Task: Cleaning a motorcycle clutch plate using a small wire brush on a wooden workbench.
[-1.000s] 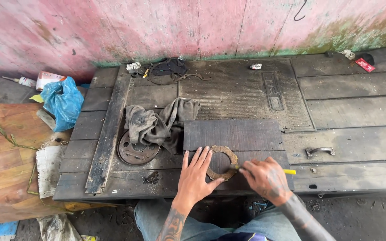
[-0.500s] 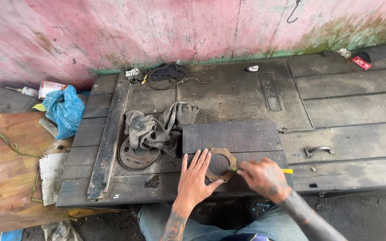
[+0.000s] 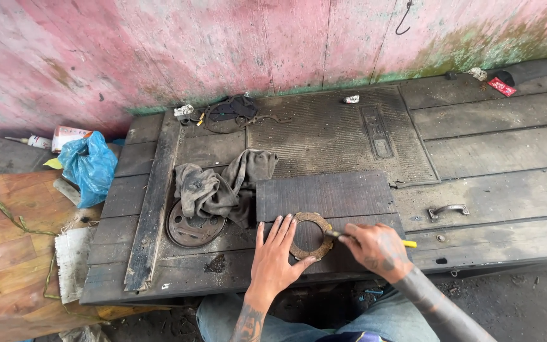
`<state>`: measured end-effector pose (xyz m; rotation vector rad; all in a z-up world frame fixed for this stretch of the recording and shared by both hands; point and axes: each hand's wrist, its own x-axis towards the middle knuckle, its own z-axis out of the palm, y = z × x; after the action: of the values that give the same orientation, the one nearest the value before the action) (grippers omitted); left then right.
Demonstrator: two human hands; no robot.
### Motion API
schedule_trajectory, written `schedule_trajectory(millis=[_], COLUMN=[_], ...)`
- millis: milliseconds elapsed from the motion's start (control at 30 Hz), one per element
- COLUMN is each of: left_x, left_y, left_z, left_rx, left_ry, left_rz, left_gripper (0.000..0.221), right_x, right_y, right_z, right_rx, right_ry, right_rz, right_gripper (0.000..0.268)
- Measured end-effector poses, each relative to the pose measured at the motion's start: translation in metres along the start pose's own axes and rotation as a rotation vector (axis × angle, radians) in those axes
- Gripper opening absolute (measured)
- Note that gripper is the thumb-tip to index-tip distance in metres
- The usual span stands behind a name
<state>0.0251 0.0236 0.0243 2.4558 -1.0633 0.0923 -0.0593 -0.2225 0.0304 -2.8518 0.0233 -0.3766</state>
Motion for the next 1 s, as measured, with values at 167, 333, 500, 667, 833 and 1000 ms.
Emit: schedule_trajectory(millis=[167, 333, 500, 667, 833, 1000], left_x=[-0.001, 0.001, -0.001, -0.001, -0.001, 0.0], left_y=[-0.001, -0.003, -0.002, -0.003, -0.003, -0.006], left_z=[0.002, 0.004, 0.003, 0.005, 0.006, 0.007], left_rx=[0.0, 0.002, 0.006, 0.012, 0.021, 0.026], left_ry=[-0.015, -0.005, 0.003, -0.004, 0.004, -0.025], left_rz=[-0.009, -0.006, -0.003, -0.007, -0.004, -0.012], left_gripper=[0.089, 0.089, 0.088, 0.089, 0.089, 0.09], right_x=[-0.008, -0.006, -0.008, -0.009, -0.009, -0.002], right_y=[-0.011, -0.009, -0.004, -0.018, -0.029, -0.016], right_z=[0.006, 0.004, 0.007, -0.004, -0.003, 0.003], right_rx=[0.006, -0.005, -0.001, -0.006, -0.056, -0.013], right_ry=[-0.038, -0.015, 0.009, 0.044, 0.073, 0.048], right_rz=[-0.036, 0.035, 0.054, -0.014, -0.051, 0.053], right_gripper=[0.016, 0.017, 0.021, 0.014, 0.014, 0.017])
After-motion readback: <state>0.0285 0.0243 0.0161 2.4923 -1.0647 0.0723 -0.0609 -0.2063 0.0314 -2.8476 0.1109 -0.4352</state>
